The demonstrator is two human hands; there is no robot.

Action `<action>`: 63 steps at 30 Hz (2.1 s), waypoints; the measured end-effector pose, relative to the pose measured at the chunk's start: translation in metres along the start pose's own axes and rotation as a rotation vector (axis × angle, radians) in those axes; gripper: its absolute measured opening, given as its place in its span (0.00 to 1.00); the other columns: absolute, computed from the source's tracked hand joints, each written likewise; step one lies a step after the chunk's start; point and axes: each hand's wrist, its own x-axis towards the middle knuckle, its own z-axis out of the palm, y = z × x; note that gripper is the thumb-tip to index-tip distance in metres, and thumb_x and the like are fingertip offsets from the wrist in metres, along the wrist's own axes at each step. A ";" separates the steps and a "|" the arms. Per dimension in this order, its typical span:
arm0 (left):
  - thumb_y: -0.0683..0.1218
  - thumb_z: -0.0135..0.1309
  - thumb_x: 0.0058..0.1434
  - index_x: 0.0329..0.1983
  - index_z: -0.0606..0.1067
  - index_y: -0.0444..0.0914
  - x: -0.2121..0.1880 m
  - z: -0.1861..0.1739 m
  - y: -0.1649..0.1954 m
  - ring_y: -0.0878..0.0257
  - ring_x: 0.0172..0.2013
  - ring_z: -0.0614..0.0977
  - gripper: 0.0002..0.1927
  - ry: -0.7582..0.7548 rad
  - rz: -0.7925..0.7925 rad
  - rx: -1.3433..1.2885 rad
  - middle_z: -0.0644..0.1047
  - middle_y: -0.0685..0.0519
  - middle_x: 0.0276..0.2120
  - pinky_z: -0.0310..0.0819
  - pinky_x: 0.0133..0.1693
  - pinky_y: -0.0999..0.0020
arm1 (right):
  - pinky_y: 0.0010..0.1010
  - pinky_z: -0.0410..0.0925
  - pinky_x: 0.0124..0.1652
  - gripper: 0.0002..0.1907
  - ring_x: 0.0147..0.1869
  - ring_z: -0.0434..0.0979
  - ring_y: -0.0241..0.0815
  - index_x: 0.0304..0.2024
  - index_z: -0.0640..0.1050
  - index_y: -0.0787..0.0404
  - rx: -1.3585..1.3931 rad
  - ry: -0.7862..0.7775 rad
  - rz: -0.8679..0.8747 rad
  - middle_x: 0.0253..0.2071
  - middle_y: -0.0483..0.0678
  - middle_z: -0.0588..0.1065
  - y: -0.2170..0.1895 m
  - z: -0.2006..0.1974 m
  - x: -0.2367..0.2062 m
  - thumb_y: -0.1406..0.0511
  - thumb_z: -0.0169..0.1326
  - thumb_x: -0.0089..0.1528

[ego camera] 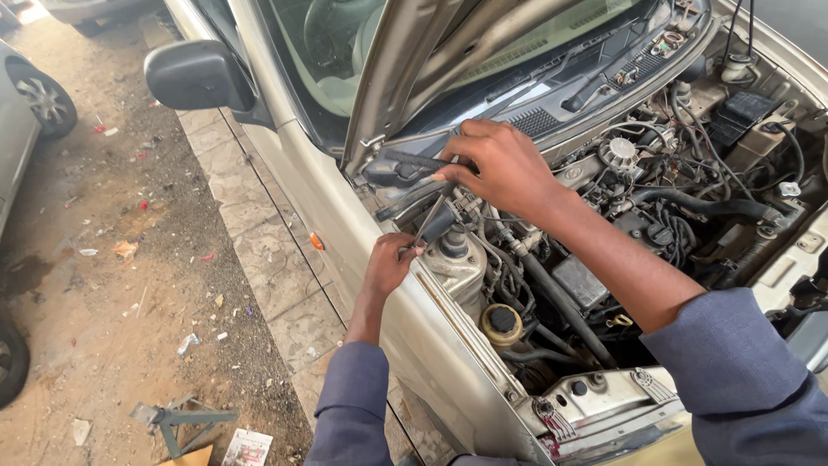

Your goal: The person uses a wrench to tighten bolts on the front edge of a car's hood. They then use their hands to adjust and secure a plastic trim piece near the windshield wipers. Finally, they use the wrench again to tighten a bolt on a component within the engine bay.

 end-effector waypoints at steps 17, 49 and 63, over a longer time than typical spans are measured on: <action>0.44 0.64 0.57 0.43 0.81 0.33 -0.004 0.003 -0.006 0.45 0.49 0.80 0.13 0.037 0.050 0.068 0.82 0.44 0.42 0.71 0.53 0.53 | 0.35 0.73 0.31 0.18 0.23 0.82 0.38 0.34 0.78 0.67 0.449 -0.089 0.579 0.18 0.51 0.78 -0.007 0.017 0.003 0.57 0.57 0.65; 0.36 0.56 0.58 0.34 0.84 0.37 0.046 -0.004 -0.005 0.61 0.28 0.87 0.08 -0.351 -0.230 0.130 0.83 0.51 0.25 0.81 0.34 0.68 | 0.24 0.61 0.15 0.14 0.16 0.69 0.33 0.41 0.73 0.68 0.980 0.146 0.714 0.21 0.42 0.69 0.026 -0.012 -0.051 0.61 0.53 0.70; 0.31 0.49 0.56 0.41 0.78 0.37 0.032 -0.005 -0.010 0.45 0.43 0.81 0.14 -0.077 0.116 0.228 0.79 0.43 0.42 0.74 0.47 0.54 | 0.27 0.60 0.19 0.18 0.20 0.71 0.37 0.49 0.74 0.70 0.799 0.251 0.976 0.23 0.49 0.71 0.023 -0.066 -0.189 0.59 0.50 0.70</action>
